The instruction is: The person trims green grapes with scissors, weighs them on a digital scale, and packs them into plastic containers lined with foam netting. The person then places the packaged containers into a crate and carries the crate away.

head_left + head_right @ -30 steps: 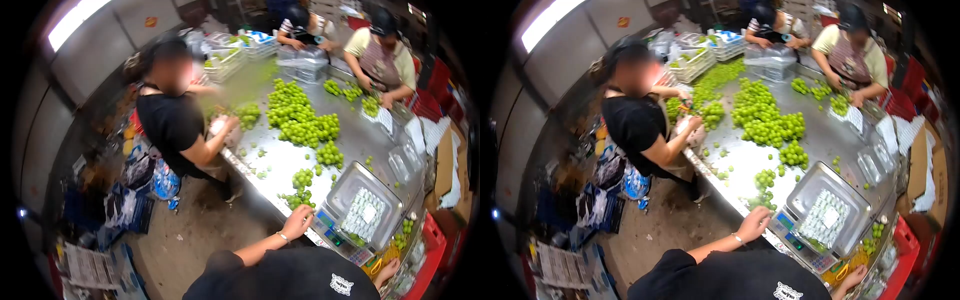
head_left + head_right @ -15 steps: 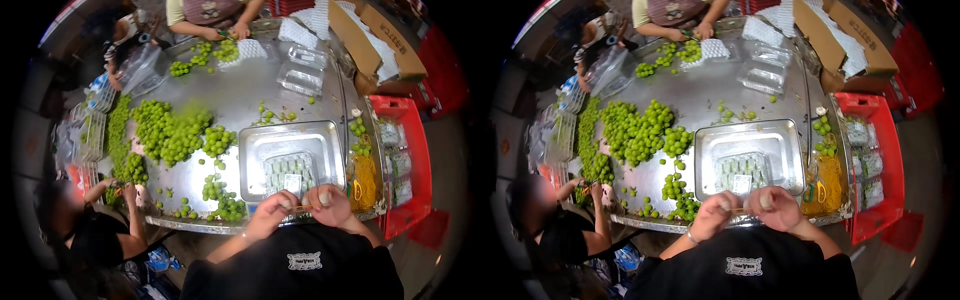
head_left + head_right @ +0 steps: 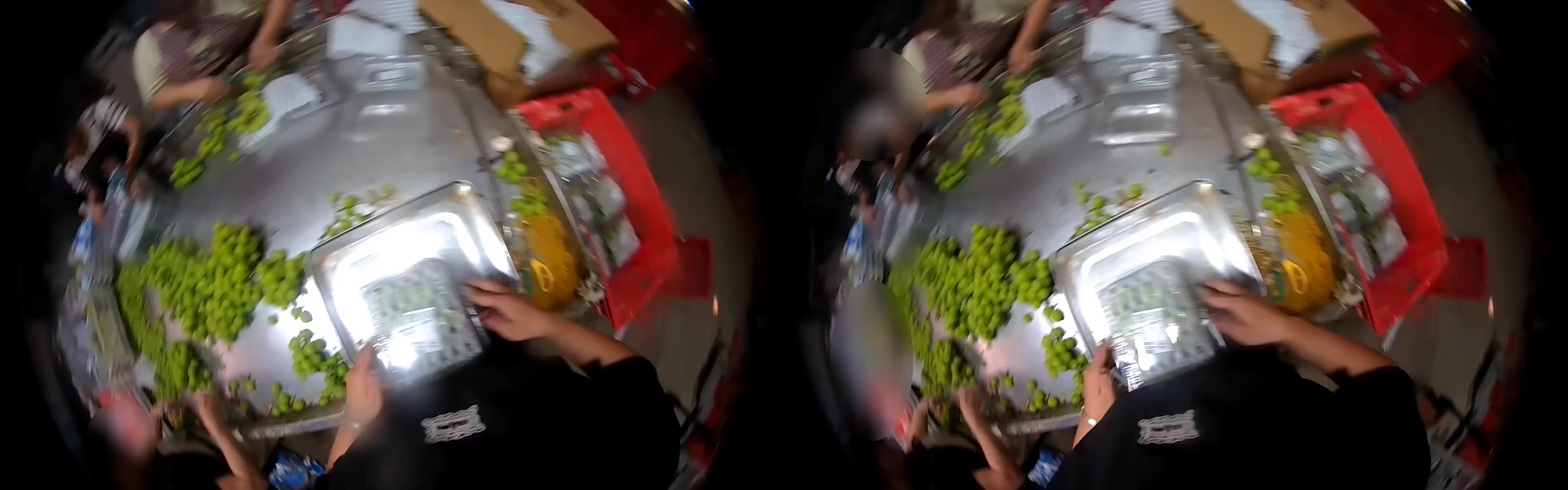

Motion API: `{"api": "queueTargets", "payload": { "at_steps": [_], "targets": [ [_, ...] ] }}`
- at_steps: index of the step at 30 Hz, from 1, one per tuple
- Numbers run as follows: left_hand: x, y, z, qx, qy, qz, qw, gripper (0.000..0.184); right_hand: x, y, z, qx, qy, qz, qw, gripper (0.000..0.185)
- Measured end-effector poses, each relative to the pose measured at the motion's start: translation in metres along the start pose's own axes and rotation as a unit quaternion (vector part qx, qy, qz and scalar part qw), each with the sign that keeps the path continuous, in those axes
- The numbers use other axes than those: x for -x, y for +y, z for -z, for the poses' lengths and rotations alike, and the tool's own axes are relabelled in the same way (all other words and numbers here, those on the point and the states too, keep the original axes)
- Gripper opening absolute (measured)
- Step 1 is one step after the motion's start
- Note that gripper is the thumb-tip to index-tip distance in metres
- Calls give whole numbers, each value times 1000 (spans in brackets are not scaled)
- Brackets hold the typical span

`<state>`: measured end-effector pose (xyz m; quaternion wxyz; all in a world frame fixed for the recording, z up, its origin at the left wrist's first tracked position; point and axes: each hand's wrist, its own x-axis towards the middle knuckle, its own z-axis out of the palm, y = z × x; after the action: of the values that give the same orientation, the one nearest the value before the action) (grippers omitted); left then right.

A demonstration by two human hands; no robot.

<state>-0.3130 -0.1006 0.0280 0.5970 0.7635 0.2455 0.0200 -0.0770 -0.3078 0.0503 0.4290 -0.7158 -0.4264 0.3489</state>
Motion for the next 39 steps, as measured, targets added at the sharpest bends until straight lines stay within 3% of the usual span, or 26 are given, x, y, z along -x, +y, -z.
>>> {"api": "queueTargets", "payload": {
  "at_steps": [1,2,3,4,6,7,8,9,11,13,15,19,20,22,24,25,26,28,29,32,33,34,35,36,37,39],
  "targets": [
    [-6,1,-8,10,-2,-38,999,42,-1,14,-10,43,18,106,993,49],
    [-15,10,-16,104,-14,-13,994,72,-2,14,-15,-28,16,72,997,57],
    [-28,31,-21,151,-27,15,988,91,2,10,-20,-262,76,-62,960,67],
    [-41,53,-26,196,-38,44,979,111,6,-10,-6,-419,106,-91,897,69],
    [-52,109,-33,230,-82,15,970,118,23,-4,15,-661,128,-78,736,66],
    [-54,123,-38,261,-113,-48,957,119,46,26,14,-546,207,45,811,62],
    [-66,120,-38,231,-69,-71,968,114,68,56,14,-413,308,147,845,58],
    [-79,117,-34,200,-22,-94,975,110,81,34,40,-667,288,16,687,56],
    [-90,109,-30,161,71,-106,979,86,91,54,101,-754,294,113,576,54],
    [-90,94,-21,159,81,-51,983,70,117,108,154,-685,477,72,546,53],
    [-88,82,-15,144,86,-26,986,63,126,149,214,-432,636,40,638,53],
    [-106,78,-11,55,106,-21,993,40,129,214,341,-260,576,-48,774,53],
    [-115,79,-9,16,126,-31,991,37,127,255,377,-263,574,-41,774,53],
    [-139,81,-4,-66,150,-62,984,33,108,339,426,8,570,-183,801,53],
    [-171,102,-6,-153,124,-83,977,30,74,319,400,-249,491,-305,777,56],
    [-190,109,-7,-208,112,-87,968,28,68,347,392,7,390,-381,838,57],
    [-210,113,-9,-270,105,-96,952,26,59,378,384,268,259,-415,830,59],
    [-258,110,-11,-376,73,-141,913,24,45,363,360,275,334,-445,784,60],
    [-289,92,-7,-419,62,-172,889,27,42,346,362,261,315,-486,772,62],
    [-363,76,-14,-585,87,-229,773,38,31,294,391,291,313,-415,803,52],
    [-376,67,-13,-582,92,-232,774,38,30,281,403,276,320,-376,825,45],
    [-392,61,-14,-623,56,-215,750,33,12,243,406,291,451,-184,823,36],
    [-405,56,-16,-663,19,-197,722,28,-21,192,402,293,555,17,779,28],
    [-412,51,-16,-677,24,-212,704,18,-49,152,407,271,572,117,765,25],
    [-414,54,-19,-677,22,-216,703,18,-80,119,408,164,547,188,799,25],
    [-411,66,-24,-686,-55,-217,692,16,-146,69,410,111,500,169,842,28]
  ]
}}
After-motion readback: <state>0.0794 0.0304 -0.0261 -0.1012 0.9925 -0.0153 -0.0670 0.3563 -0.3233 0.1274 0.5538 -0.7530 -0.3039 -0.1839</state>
